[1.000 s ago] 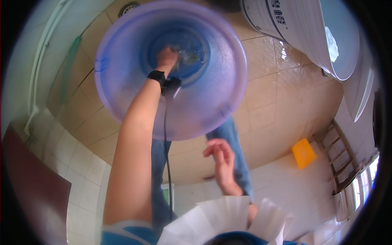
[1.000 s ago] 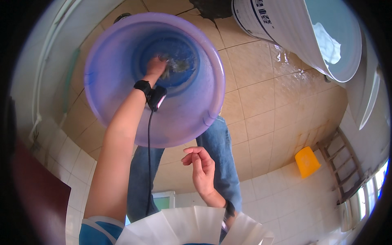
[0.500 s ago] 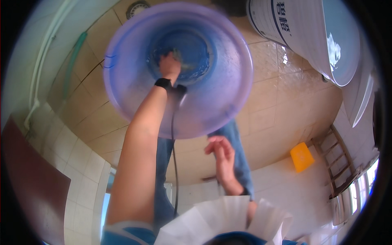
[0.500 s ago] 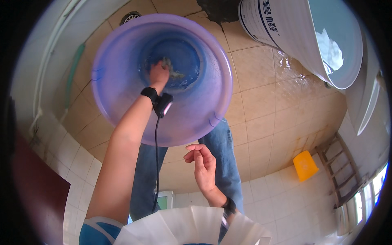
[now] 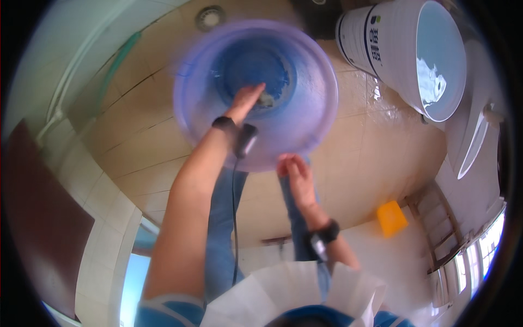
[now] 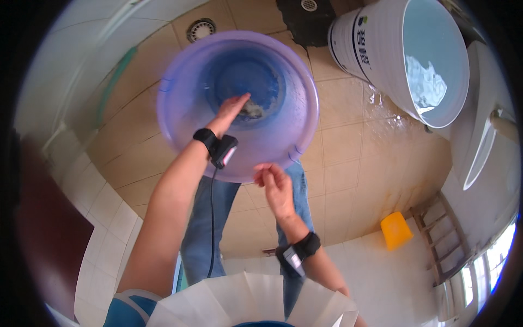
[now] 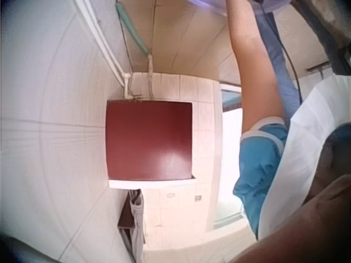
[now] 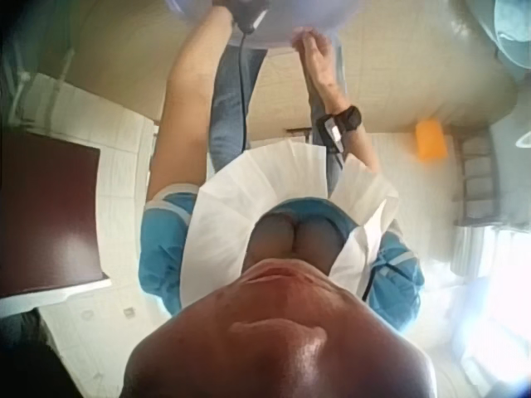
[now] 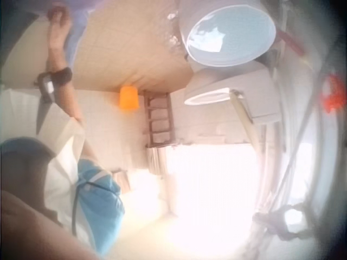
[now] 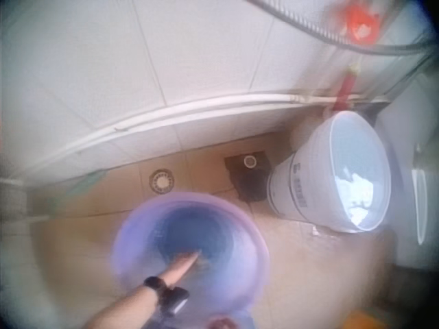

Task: The person cleans a wooden table with a cloth, then moves to the bathroom to clean a sink and vanity cabinet. They dip the cloth in a bucket of water, wring it out, and wipe the sink basin, faucet, and cabinet surfaces.

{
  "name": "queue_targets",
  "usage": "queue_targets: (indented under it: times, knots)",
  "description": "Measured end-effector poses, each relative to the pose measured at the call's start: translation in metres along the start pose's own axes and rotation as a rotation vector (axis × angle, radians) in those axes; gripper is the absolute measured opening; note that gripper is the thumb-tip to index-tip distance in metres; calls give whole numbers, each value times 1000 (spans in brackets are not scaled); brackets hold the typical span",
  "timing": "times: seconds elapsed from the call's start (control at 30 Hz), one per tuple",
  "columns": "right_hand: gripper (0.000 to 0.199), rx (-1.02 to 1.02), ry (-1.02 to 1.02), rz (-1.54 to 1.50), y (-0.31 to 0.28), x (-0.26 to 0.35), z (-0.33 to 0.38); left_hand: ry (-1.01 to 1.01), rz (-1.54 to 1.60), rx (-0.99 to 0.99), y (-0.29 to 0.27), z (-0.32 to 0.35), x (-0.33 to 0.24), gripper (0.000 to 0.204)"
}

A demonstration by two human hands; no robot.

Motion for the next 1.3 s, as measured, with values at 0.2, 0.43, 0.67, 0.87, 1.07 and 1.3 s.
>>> queue_targets:
  times: [0.2, 0.43, 0.67, 0.87, 1.07, 1.3]
  knots:
    - [27, -248, -192, 194, 16, 27, -57, -131, 451, -52, -17, 85, -32, 42]
    - [33, -72, -280, 272, 47, 82, -37, 193, 688, -115, -49, 192, -111, 12]
    - [21, 26, -626, 529, 74, 140, 34, 386, 555, -424, -73, 247, -144, 29]
    - [22, 85, -785, 743, 104, 189, 95, 410, 387, -377, -102, 261, -135, 32]
    - [24, 324, -1153, 741, 123, 243, 157, -92, 1021, 598, -160, 353, -177, 45]
    - [21, 788, -1137, 658, 171, 290, 244, 220, 898, 696, -225, 436, -200, 31]
Point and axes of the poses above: each hand's wrist, its own z-axis away from the middle knuckle, its own y-axis out of the palm, x = y × z, the point moved 3 cm from there along -z, towards the middle knuckle, and after that the axes turned 15 degrees about -x, right-handed, at the moved point
